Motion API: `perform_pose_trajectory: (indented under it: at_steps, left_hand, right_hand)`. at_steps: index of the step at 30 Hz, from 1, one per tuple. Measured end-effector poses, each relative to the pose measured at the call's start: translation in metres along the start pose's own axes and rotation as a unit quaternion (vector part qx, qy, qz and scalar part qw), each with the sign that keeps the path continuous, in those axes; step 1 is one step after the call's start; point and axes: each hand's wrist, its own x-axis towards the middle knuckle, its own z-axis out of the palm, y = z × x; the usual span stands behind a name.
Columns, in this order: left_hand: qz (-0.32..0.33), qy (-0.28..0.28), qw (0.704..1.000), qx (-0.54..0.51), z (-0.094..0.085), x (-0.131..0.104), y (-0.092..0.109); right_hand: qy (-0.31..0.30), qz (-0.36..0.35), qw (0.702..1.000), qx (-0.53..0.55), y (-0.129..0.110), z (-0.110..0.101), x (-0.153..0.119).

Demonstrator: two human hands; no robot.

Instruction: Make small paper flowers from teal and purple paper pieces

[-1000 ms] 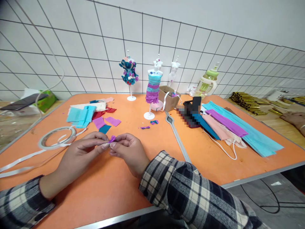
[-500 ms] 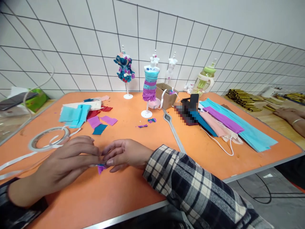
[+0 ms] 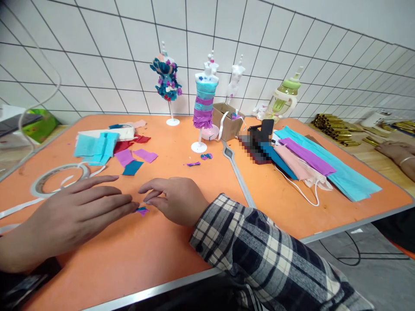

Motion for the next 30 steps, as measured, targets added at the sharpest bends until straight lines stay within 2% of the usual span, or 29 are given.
perform_pose_trajectory:
  at_steps: [4, 8, 12, 15, 19, 24, 30]
  left_hand:
    - [-0.002, 0.019, 1.0, 0.011, 0.003, 0.006, 0.004]
    - [-0.037, 0.017, 0.999, 0.032, 0.007, 0.012, 0.005]
    - [-0.045, -0.009, 0.998, 0.042, 0.012, 0.019, 0.009]
    - [0.003, -0.013, 0.997, 0.071, 0.02, 0.022, 0.014]
    - [0.065, 0.022, 0.988, 0.136, 0.027, 0.022, 0.017]
    - [0.058, 0.014, 0.989, 0.137, 0.029, 0.024, 0.018]
    - [0.017, 0.002, 0.994, 0.111, 0.037, 0.027, 0.019]
  right_hand:
    - [0.008, -0.096, 0.979, -0.18, -0.001, -0.001, -0.002]
    - [0.014, -0.125, 0.953, -0.274, 0.001, -0.002, -0.004]
    - [0.003, -0.126, 0.941, -0.315, 0.004, -0.003, -0.001]
    - [-0.018, -0.125, 0.936, -0.328, 0.005, -0.005, 0.002]
    - [-0.04, -0.139, 0.927, -0.345, 0.007, -0.009, 0.004]
    - [-0.047, -0.167, 0.904, -0.391, 0.007, -0.013, 0.006]
    - [-0.037, -0.223, 0.848, -0.479, -0.008, -0.01, 0.006]
